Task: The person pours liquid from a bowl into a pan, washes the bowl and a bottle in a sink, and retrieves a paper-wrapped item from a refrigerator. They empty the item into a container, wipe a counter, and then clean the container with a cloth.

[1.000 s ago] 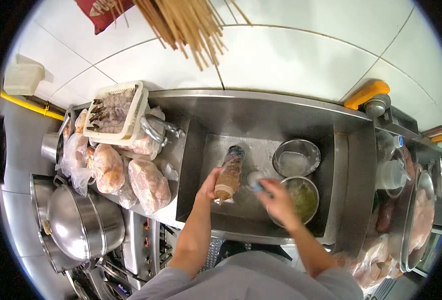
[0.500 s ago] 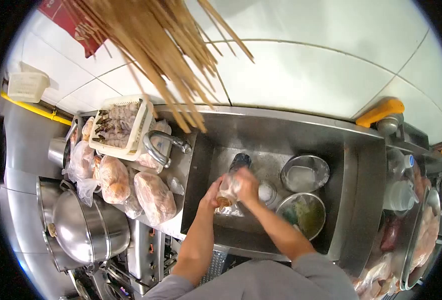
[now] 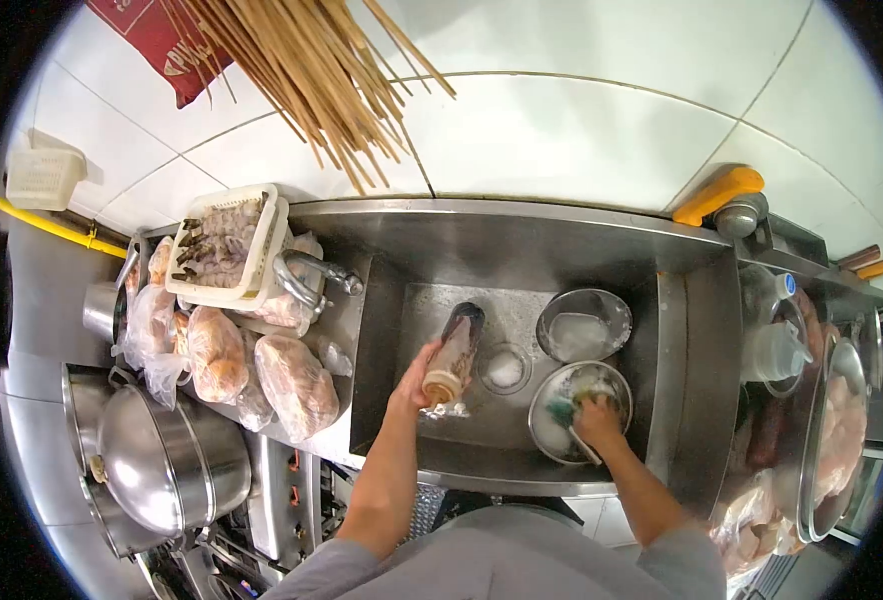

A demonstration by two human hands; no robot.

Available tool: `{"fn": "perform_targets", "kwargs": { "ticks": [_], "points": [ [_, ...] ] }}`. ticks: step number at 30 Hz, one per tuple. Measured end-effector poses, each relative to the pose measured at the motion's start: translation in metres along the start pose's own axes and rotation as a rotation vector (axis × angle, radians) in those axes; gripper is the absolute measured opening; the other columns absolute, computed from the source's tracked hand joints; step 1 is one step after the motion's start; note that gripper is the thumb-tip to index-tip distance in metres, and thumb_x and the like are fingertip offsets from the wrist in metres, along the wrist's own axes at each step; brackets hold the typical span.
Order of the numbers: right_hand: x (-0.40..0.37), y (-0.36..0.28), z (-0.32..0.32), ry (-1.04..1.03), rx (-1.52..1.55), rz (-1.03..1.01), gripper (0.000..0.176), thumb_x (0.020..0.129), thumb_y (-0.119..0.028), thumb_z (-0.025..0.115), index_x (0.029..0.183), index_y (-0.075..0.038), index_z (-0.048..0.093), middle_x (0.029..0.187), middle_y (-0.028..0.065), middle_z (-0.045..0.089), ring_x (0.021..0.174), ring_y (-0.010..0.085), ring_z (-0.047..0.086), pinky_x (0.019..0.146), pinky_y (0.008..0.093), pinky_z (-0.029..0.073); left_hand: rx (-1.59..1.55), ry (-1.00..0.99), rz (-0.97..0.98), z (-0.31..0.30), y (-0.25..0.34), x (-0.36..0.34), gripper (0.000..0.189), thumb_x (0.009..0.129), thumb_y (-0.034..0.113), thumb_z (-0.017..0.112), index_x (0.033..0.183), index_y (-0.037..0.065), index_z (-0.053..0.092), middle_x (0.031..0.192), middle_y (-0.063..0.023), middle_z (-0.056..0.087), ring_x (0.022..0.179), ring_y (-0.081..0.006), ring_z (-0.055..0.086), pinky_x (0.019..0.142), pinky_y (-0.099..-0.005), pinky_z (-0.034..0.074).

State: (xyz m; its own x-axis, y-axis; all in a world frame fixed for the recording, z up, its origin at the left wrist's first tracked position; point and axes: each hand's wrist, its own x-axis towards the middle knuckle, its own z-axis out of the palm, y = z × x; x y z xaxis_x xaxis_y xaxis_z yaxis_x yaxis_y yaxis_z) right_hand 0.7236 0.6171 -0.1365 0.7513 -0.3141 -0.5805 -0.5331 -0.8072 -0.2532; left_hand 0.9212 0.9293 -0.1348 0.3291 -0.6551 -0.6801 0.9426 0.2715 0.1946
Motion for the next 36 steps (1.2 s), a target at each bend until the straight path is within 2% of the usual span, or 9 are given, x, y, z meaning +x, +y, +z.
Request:
{"fn": "perform_targets", "kwargs": {
  "ticks": [3,7,13,18,23,27,30,33,36],
  "points": [
    [0.066,0.060,0.046,-0.406,0.203,-0.240,0.041,0.082,-0.029,0.062,0.112,-0.001,0.058,0.108,0.0277,0.060,0.101,0.0342,0.061,0.088,0.0419,0.047,0.143,0.094,0.061,0.012,-0.009,-0.002,0.064,0.088,0.042,0.050,0.134,-0.001,0.040,0.121,-0.0215,0.053,0.099,-0.0372,0.061,0.080,-0.0443,0.055],
    [-0.001,-0.023,-0.053,-0.067,0.602,0.120,0.039,0.084,-0.031,0.066,0.113,-0.006,0.059,0.108,0.0157,0.064,0.102,0.0286,0.060,0.090,0.0373,0.045,0.100,0.034,0.026,0.014,-0.003,0.003,0.057,0.089,0.039,0.047,0.128,-0.001,0.046,0.112,-0.0185,0.059,0.089,-0.0331,0.065,0.077,-0.0433,0.056],
    [0.023,-0.190,-0.014,0.327,0.793,-0.981,0.036,0.075,-0.017,0.077,0.110,-0.011,0.069,0.113,0.0114,0.059,0.108,0.0281,0.056,0.094,0.0367,0.044,0.008,0.162,0.033,-0.018,-0.010,0.015,0.046,0.090,0.043,0.047,0.113,0.005,0.059,0.101,-0.0117,0.065,0.084,-0.0289,0.065,0.074,-0.0389,0.056],
    [0.124,-0.223,0.014,0.634,0.667,-0.577,0.031,0.075,-0.024,0.076,0.102,-0.010,0.072,0.099,0.0123,0.059,0.094,0.0279,0.059,0.084,0.0365,0.048,-0.022,0.159,0.050,-0.006,-0.011,0.005,0.047,0.095,0.046,0.042,0.118,0.007,0.057,0.104,-0.0129,0.063,0.088,-0.0303,0.064,0.076,-0.0474,0.056],
    [0.060,-0.232,0.008,0.452,0.802,-0.812,0.030,0.075,-0.024,0.075,0.095,-0.003,0.070,0.089,0.0176,0.063,0.084,0.0353,0.062,0.078,0.0407,0.049,-0.100,0.144,0.039,-0.040,0.010,0.019,0.045,0.093,0.047,0.045,0.110,0.007,0.058,0.095,-0.0117,0.064,0.079,-0.0293,0.065,0.069,-0.0459,0.056],
    [0.145,-0.231,0.021,0.603,0.590,-0.523,0.036,0.082,-0.032,0.067,0.102,-0.002,0.068,0.098,0.0214,0.061,0.094,0.0373,0.059,0.083,0.0438,0.046,-0.107,0.064,0.064,-0.001,0.008,0.002,0.053,0.088,0.055,0.055,0.107,0.006,0.059,0.092,-0.0116,0.064,0.075,-0.0277,0.065,0.064,-0.0441,0.057],
    [0.154,-0.217,0.014,0.440,0.599,-0.382,0.037,0.082,-0.036,0.067,0.104,-0.006,0.069,0.111,0.0194,0.060,0.104,0.0365,0.058,0.089,0.0399,0.046,-0.118,0.043,0.096,-0.005,0.000,-0.001,0.066,0.083,0.060,0.059,0.115,0.003,0.054,0.100,-0.0144,0.062,0.080,-0.0293,0.064,0.067,-0.0428,0.057],
    [0.056,-0.164,-0.045,0.369,0.613,-0.508,0.037,0.079,-0.037,0.069,0.109,-0.014,0.070,0.115,0.0190,0.059,0.105,0.0348,0.058,0.090,0.0397,0.047,-0.077,0.089,-0.004,-0.028,-0.007,0.006,0.062,0.090,0.055,0.051,0.127,0.005,0.050,0.111,-0.0150,0.060,0.090,-0.0303,0.064,0.075,-0.0438,0.055],
    [-0.019,-0.080,-0.053,0.423,0.456,-0.333,0.040,0.078,-0.032,0.070,0.109,-0.007,0.068,0.116,0.0202,0.058,0.105,0.0345,0.059,0.090,0.0405,0.047,-0.008,0.108,-0.059,-0.019,-0.002,0.000,0.060,0.090,0.051,0.054,0.125,0.003,0.051,0.109,-0.0182,0.061,0.089,-0.0336,0.064,0.076,-0.0451,0.055]
  ]
}}
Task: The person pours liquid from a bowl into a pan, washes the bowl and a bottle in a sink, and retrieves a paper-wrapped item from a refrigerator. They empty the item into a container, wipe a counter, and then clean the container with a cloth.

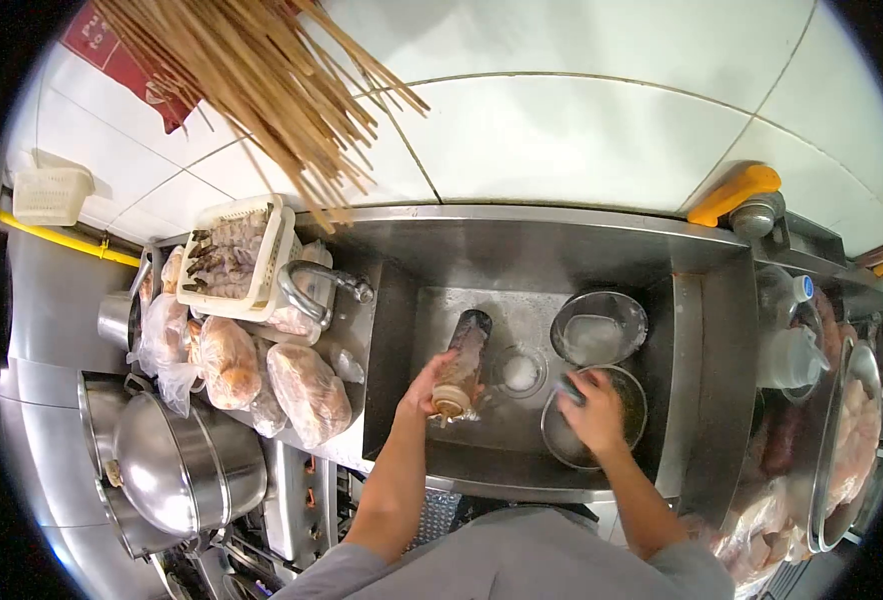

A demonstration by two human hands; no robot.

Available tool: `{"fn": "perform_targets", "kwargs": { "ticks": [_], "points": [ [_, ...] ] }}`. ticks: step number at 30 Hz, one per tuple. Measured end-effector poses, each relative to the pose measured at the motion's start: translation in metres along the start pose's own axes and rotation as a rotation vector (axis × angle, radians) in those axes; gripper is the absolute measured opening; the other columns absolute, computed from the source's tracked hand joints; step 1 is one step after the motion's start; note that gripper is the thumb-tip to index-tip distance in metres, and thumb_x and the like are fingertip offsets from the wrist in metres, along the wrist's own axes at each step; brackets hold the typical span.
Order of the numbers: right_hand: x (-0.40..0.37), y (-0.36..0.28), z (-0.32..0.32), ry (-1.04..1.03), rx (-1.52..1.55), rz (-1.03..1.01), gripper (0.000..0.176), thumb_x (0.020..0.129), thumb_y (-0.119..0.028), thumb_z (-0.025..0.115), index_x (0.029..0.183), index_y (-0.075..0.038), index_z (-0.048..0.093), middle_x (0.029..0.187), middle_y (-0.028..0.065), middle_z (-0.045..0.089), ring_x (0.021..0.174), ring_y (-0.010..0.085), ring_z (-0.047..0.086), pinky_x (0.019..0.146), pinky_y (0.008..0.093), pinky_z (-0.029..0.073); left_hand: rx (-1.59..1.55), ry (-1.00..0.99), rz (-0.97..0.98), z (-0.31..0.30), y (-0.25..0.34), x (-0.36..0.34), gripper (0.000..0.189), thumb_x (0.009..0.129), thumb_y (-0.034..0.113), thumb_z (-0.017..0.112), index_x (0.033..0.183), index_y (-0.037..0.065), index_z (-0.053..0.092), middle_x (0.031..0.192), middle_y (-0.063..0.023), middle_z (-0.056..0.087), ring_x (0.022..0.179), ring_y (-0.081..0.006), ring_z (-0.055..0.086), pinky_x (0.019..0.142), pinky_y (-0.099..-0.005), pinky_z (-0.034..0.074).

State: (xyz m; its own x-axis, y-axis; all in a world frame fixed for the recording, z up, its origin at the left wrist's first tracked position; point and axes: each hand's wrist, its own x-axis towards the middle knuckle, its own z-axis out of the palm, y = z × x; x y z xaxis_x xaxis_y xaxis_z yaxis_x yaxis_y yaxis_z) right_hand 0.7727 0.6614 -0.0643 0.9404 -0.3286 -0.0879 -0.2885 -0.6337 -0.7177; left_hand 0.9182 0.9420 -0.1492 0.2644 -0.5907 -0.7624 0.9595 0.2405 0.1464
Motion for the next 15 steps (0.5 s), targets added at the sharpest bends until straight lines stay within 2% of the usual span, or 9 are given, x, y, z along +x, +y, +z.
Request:
{"fn": "perform_targets", "kwargs": {
  "ticks": [2,5,8,9,10,12,13,15],
  "points": [
    [-0.022,0.033,-0.017,-0.177,-0.187,0.198,0.040,0.083,-0.032,0.061,0.110,-0.003,0.066,0.120,0.0220,0.057,0.106,0.0361,0.059,0.091,0.0424,0.046,-0.035,-0.037,0.021,0.015,0.000,-0.013,0.059,0.089,0.049,0.056,0.123,0.001,0.052,0.107,-0.0202,0.061,0.089,-0.0358,0.065,0.075,-0.0460,0.056],
    [-0.020,0.103,0.016,-0.429,-0.444,0.435,0.044,0.088,-0.035,0.050,0.109,0.001,0.065,0.122,0.0242,0.056,0.107,0.0384,0.058,0.092,0.0442,0.045,-0.040,-0.039,0.053,0.006,0.002,-0.002,0.061,0.088,0.048,0.059,0.124,0.000,0.050,0.107,-0.0208,0.061,0.090,-0.0369,0.065,0.077,-0.0463,0.056],
    [-0.004,0.136,0.037,-0.531,-0.237,0.549,0.050,0.090,-0.038,0.042,0.109,0.003,0.063,0.121,0.0265,0.056,0.105,0.0412,0.058,0.092,0.0463,0.045,0.112,0.048,0.057,0.030,0.001,-0.011,0.062,0.087,0.046,0.061,0.126,-0.001,0.048,0.112,-0.0207,0.059,0.093,-0.0363,0.065,0.080,-0.0467,0.055],
    [0.008,0.139,0.038,-0.555,-0.289,0.564,0.044,0.088,-0.033,0.047,0.107,0.003,0.062,0.114,0.0244,0.060,0.099,0.0383,0.061,0.089,0.0430,0.047,0.132,0.039,0.057,0.025,0.000,-0.006,0.062,0.086,0.044,0.064,0.126,0.000,0.048,0.112,-0.0202,0.059,0.094,-0.0349,0.065,0.083,-0.0463,0.055],
    [0.005,0.126,0.030,-0.448,-0.116,0.582,0.040,0.087,-0.030,0.051,0.107,0.002,0.063,0.111,0.0227,0.060,0.097,0.0365,0.062,0.088,0.0419,0.047,0.136,0.023,0.059,0.021,0.000,-0.003,0.061,0.087,0.045,0.062,0.126,0.001,0.048,0.112,-0.0202,0.059,0.094,-0.0349,0.065,0.082,-0.0463,0.055],
    [-0.003,0.061,-0.014,-0.249,0.204,0.593,0.034,0.084,-0.024,0.059,0.108,-0.001,0.064,0.106,0.0193,0.062,0.093,0.0329,0.063,0.087,0.0398,0.048,0.115,-0.012,0.075,0.014,-0.005,0.004,0.060,0.089,0.047,0.058,0.127,0.001,0.048,0.112,-0.0200,0.059,0.096,-0.0348,0.064,0.081,-0.0464,0.055],
    [-0.012,0.027,-0.018,-0.201,0.377,0.462,0.033,0.081,-0.019,0.064,0.109,-0.003,0.064,0.107,0.0173,0.061,0.096,0.0300,0.061,0.089,0.0382,0.047,0.108,-0.014,0.060,0.006,-0.011,0.004,0.060,0.089,0.048,0.056,0.127,0.001,0.048,0.112,-0.0196,0.059,0.095,-0.0341,0.064,0.081,-0.0462,0.055],
    [-0.011,-0.025,0.010,-0.134,0.506,0.149,0.037,0.079,-0.014,0.069,0.114,-0.007,0.065,0.114,0.0137,0.057,0.106,0.0272,0.056,0.095,0.0369,0.042,0.119,-0.041,0.043,0.003,-0.007,0.011,0.060,0.091,0.050,0.051,0.127,0.002,0.048,0.112,-0.0187,0.059,0.094,-0.0327,0.065,0.080,-0.0459,0.055]
  ]
}}
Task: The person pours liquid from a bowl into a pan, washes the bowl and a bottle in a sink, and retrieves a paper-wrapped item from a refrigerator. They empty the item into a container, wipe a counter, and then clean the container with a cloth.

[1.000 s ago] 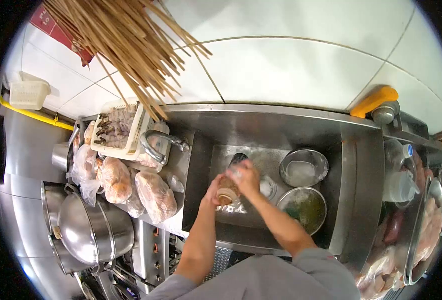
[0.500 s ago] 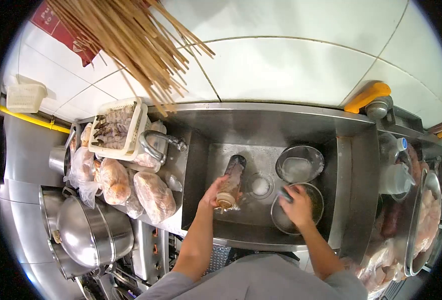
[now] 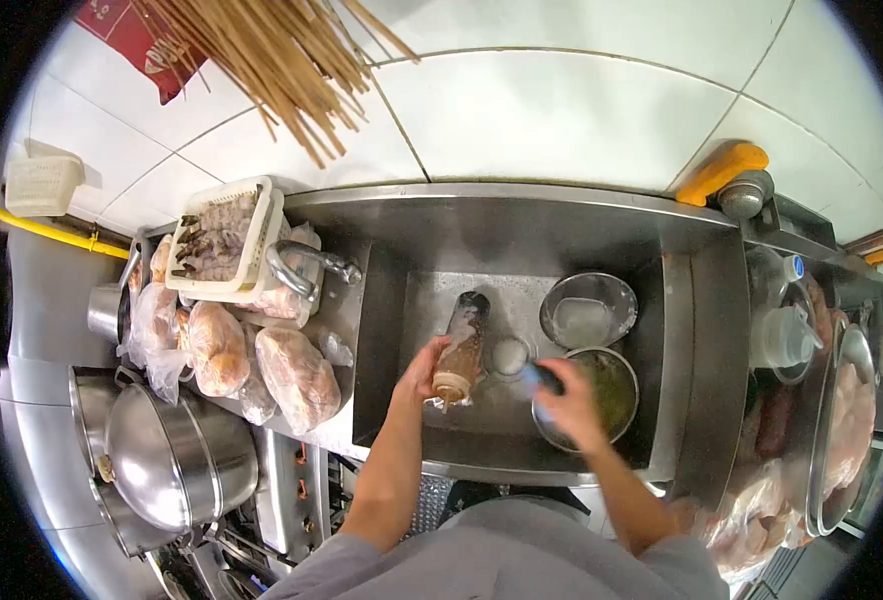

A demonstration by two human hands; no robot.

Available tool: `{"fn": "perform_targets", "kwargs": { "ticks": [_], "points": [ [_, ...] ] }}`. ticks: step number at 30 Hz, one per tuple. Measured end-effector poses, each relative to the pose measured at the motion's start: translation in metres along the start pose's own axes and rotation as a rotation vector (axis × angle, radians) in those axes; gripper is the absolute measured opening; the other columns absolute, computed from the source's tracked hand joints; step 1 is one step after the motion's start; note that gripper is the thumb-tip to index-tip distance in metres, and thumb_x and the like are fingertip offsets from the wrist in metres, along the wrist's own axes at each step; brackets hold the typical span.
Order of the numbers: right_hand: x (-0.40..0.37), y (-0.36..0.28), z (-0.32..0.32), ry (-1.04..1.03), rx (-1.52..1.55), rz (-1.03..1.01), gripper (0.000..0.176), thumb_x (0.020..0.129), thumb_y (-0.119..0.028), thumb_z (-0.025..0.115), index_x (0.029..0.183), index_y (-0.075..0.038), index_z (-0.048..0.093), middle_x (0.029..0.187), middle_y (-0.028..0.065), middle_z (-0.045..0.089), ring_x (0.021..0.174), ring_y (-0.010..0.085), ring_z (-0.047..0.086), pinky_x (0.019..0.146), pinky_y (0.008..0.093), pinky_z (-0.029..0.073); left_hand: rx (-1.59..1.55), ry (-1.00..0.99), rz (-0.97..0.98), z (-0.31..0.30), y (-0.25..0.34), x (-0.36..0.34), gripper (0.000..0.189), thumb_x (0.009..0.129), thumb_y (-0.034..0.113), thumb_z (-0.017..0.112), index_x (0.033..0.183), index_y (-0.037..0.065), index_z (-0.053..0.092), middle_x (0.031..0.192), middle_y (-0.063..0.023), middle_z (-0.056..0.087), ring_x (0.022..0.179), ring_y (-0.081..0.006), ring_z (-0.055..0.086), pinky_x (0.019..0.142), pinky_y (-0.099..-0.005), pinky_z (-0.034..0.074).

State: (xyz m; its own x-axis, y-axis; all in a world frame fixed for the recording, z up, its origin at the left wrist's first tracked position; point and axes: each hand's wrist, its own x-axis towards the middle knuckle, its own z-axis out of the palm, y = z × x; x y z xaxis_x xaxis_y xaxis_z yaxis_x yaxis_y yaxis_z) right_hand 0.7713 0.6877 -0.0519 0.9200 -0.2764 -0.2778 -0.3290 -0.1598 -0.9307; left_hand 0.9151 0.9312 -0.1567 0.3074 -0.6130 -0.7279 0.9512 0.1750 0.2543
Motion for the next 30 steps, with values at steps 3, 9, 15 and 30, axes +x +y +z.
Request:
{"fn": "perform_targets", "kwargs": {
  "ticks": [3,9,15,30],
  "points": [
    [0.037,0.000,0.082,-0.209,-0.096,-0.441,0.043,0.078,-0.021,0.073,0.119,-0.013,0.065,0.123,0.0145,0.052,0.119,0.0281,0.048,0.104,0.0375,0.034,0.067,0.232,0.137,0.023,0.000,-0.012,0.053,0.084,0.048,0.053,0.114,0.005,0.057,0.093,-0.0117,0.065,0.073,-0.0279,0.065,0.063,-0.0396,0.054],
    [0.164,0.040,0.130,0.224,-0.215,-0.365,0.031,0.075,-0.026,0.075,0.102,-0.011,0.072,0.106,0.0158,0.057,0.095,0.0317,0.059,0.082,0.0400,0.049,-0.164,0.109,0.026,0.016,0.009,-0.014,0.055,0.087,0.056,0.055,0.112,0.007,0.059,0.099,-0.0124,0.065,0.085,-0.0307,0.065,0.075,-0.0436,0.056],
    [0.111,0.037,0.148,0.107,-0.095,-0.652,0.028,0.069,-0.023,0.079,0.083,0.000,0.069,0.084,0.0147,0.058,0.076,0.0300,0.059,0.068,0.0379,0.048,-0.207,0.155,0.105,-0.005,0.009,-0.009,0.038,0.088,0.045,0.062,0.102,0.009,0.063,0.090,-0.0086,0.066,0.072,-0.0222,0.065,0.060,-0.0422,0.055],
    [0.011,-0.020,-0.041,0.126,-1.064,-0.269,0.030,0.075,-0.027,0.072,0.097,-0.006,0.072,0.111,0.0123,0.064,0.116,0.0322,0.050,0.101,0.0418,0.036,-0.153,-0.068,0.117,0.001,0.000,-0.040,0.055,0.090,0.052,0.053,0.113,0.002,0.055,0.099,-0.0165,0.064,0.080,-0.0316,0.065,0.069,-0.0426,0.057]
  ]
}}
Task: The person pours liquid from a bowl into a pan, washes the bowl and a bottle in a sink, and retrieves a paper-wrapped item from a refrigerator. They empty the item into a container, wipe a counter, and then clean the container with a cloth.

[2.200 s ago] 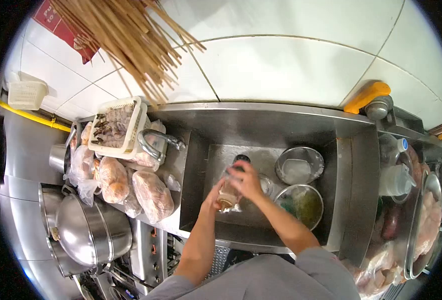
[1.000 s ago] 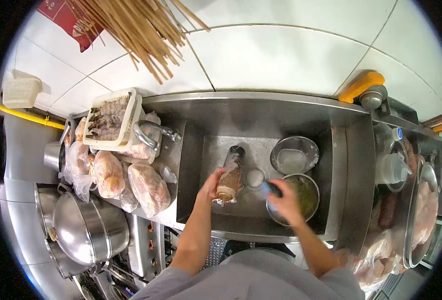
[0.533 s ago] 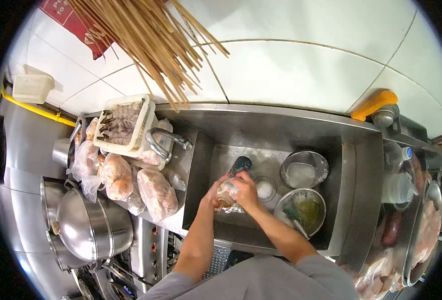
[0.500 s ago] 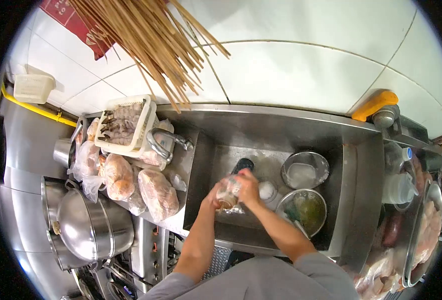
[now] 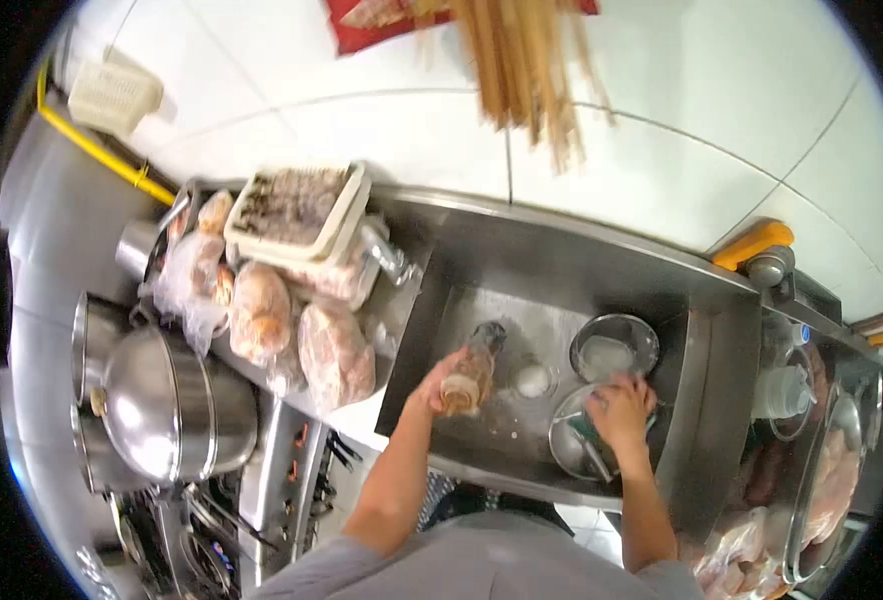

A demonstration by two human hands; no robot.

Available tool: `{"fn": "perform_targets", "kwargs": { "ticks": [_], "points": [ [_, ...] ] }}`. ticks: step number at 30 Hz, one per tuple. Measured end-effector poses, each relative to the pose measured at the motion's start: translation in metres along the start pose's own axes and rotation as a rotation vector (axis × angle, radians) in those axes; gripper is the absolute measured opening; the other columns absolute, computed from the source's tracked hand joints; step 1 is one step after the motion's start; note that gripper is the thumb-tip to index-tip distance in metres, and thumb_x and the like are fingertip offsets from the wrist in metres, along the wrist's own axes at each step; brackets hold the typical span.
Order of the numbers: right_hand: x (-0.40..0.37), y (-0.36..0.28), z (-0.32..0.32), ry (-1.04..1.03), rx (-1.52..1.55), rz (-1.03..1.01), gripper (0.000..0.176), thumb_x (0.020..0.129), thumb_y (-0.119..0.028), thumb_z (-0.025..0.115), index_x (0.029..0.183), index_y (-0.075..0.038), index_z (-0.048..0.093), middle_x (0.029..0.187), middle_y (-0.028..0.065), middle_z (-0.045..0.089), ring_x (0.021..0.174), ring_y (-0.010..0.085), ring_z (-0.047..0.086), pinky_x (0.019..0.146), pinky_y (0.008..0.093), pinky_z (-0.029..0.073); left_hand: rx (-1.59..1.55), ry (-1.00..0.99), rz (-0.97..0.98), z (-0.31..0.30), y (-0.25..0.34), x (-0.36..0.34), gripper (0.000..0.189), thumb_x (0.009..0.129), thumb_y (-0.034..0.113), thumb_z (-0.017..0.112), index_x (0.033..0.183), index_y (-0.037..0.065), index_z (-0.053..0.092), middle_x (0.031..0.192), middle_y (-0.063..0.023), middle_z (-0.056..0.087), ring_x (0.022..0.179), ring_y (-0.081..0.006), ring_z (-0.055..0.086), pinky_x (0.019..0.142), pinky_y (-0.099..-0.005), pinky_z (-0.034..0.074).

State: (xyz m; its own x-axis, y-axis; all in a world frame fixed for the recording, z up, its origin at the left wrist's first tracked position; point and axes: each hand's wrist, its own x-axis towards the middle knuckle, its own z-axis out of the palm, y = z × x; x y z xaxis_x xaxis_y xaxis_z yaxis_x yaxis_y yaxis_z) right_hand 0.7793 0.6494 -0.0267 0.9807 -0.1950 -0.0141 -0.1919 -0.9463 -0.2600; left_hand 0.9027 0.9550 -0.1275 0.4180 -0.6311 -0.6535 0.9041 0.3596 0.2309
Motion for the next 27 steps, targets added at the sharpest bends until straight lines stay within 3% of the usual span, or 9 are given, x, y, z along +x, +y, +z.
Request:
{"fn": "perform_targets", "kwargs": {
  "ticks": [4,6,8,9,11,13,17,18,27],
  "points": [
    [0.100,-0.102,-0.010,0.042,0.778,-0.404,0.028,0.089,-0.013,0.060,0.114,-0.002,0.063,0.120,0.0158,0.060,0.109,0.0294,0.059,0.093,0.0336,0.046,-0.032,-0.016,0.040,-0.004,0.003,-0.006,0.052,0.089,0.051,0.055,0.112,0.004,0.056,0.095,-0.0140,0.063,0.079,-0.0298,0.064,0.069,-0.0452,0.057],
    [0.153,-0.179,0.002,-0.120,1.144,-0.427,0.030,0.093,-0.013,0.055,0.120,-0.001,0.059,0.122,0.0146,0.060,0.105,0.0218,0.060,0.090,0.0304,0.047,-0.097,0.071,0.085,0.005,0.005,-0.011,0.050,0.090,0.050,0.056,0.111,0.005,0.056,0.094,-0.0124,0.063,0.080,-0.0290,0.064,0.069,-0.0460,0.057],
    [0.185,-0.237,0.023,-0.246,1.230,-0.378,0.034,0.094,-0.021,0.056,0.123,-0.004,0.058,0.118,0.0166,0.062,0.101,0.0237,0.062,0.087,0.0324,0.048,-0.056,0.119,0.111,0.011,0.001,-0.014,0.047,0.091,0.049,0.055,0.111,0.006,0.056,0.094,-0.0114,0.063,0.081,-0.0285,0.065,0.069,-0.0461,0.057],
    [0.186,-0.252,0.025,-0.417,1.075,-0.337,0.036,0.092,-0.032,0.056,0.117,-0.006,0.063,0.107,0.0197,0.066,0.094,0.0257,0.064,0.083,0.0344,0.048,-0.034,0.140,0.130,0.014,0.004,-0.014,0.046,0.091,0.049,0.054,0.111,0.007,0.056,0.094,-0.0109,0.063,0.082,-0.0282,0.065,0.069,-0.0461,0.057],
    [0.188,-0.249,0.022,-0.740,0.625,-0.605,0.037,0.089,-0.039,0.058,0.104,-0.007,0.069,0.093,0.0205,0.068,0.082,0.0280,0.065,0.078,0.0369,0.049,-0.014,0.064,0.171,0.010,0.000,-0.016,0.046,0.092,0.048,0.053,0.112,0.007,0.055,0.096,-0.0099,0.063,0.084,-0.0271,0.065,0.071,-0.0453,0.057],
    [0.173,-0.229,0.017,-0.788,0.353,-0.837,0.035,0.089,-0.037,0.060,0.096,-0.005,0.073,0.076,0.0117,0.068,0.072,0.0185,0.063,0.071,0.0338,0.051,-0.018,0.004,0.236,0.008,-0.003,-0.014,0.045,0.093,0.047,0.052,0.113,0.007,0.055,0.097,-0.0093,0.063,0.086,-0.0259,0.065,0.072,-0.0442,0.058],
    [0.166,-0.212,0.003,-0.774,0.433,-0.509,0.026,0.085,-0.024,0.062,0.087,0.001,0.071,0.077,0.0105,0.069,0.076,0.0164,0.067,0.071,0.0316,0.053,-0.018,0.020,0.316,0.016,-0.001,-0.011,0.042,0.095,0.045,0.048,0.113,0.008,0.055,0.095,-0.0071,0.063,0.086,-0.0212,0.064,0.072,-0.0397,0.057],
    [0.169,-0.207,0.011,-0.930,0.583,-0.431,0.022,0.086,-0.017,0.059,0.089,0.002,0.070,0.082,0.0102,0.070,0.077,0.0163,0.068,0.070,0.0291,0.054,-0.011,0.048,0.313,0.020,0.000,-0.012,0.041,0.096,0.045,0.046,0.112,0.008,0.055,0.094,-0.0060,0.063,0.086,-0.0195,0.064,0.072,-0.0382,0.056],
    [0.170,-0.205,-0.001,-1.201,0.497,-0.478,0.023,0.088,-0.013,0.052,0.093,0.003,0.068,0.087,0.0117,0.070,0.078,0.0190,0.068,0.071,0.0297,0.055,0.057,0.034,0.360,0.007,-0.010,0.033,0.032,0.089,0.037,0.062,0.107,0.010,0.058,0.091,-0.0039,0.065,0.080,-0.0192,0.066,0.067,-0.0373,0.057]
  ]
}}
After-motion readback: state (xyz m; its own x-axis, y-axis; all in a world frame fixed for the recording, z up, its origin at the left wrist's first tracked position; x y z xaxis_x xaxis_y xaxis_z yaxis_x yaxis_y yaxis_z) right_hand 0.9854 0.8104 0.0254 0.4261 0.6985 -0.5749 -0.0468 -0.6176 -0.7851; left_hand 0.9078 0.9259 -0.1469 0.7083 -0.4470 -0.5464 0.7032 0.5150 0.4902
